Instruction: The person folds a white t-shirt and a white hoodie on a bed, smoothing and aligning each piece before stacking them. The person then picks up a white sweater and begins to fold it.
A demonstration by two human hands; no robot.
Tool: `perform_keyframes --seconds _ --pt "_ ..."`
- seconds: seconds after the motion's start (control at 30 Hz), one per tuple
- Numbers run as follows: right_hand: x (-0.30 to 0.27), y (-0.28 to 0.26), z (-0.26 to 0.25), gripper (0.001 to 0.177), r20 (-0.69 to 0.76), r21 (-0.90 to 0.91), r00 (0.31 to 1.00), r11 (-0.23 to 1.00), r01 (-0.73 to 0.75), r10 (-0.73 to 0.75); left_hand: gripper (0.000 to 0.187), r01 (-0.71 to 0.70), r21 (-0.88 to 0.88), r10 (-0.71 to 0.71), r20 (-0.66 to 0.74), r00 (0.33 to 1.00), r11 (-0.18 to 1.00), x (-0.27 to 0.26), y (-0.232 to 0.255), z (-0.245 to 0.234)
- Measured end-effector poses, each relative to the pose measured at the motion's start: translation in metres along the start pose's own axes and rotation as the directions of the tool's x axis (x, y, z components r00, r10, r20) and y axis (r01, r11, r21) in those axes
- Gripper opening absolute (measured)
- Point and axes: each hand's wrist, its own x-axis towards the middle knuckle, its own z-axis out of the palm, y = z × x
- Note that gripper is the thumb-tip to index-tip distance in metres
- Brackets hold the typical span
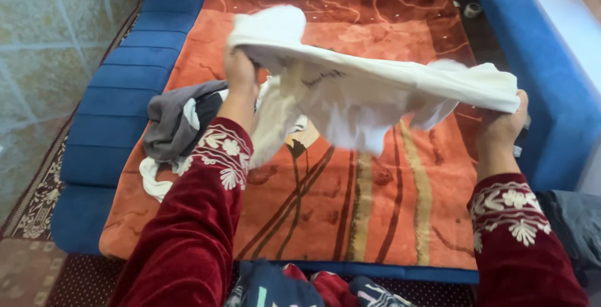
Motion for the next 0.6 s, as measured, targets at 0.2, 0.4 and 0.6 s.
perform_keyframes --seconds 0.2,0.4,0.6 --pt "-0.129 -0.028 0.010 0.010 0.243 -0.947 0.932 0.143 0.288 -0.270 0.021 -0.194 0.651 0.228 0.033 0.973 0.734 -0.068 0.027 -0.104" --pt "-0.284 0.061 -0.013 0.045 0.219 -0.958 0.794 0.279 0.065 0.567 0.036 0.115 0.909 -0.041 -0.143 0.989 -0.402 -0.192 0.003 -0.249" --pt "-0.381 0.134 -0.046 0.040 0.063 -0.917 0.390 0.208 -0.342 0.919 0.055 0.300 0.831 -0.434 -0.512 0.741 -0.468 -0.297 -0.030 -0.292"
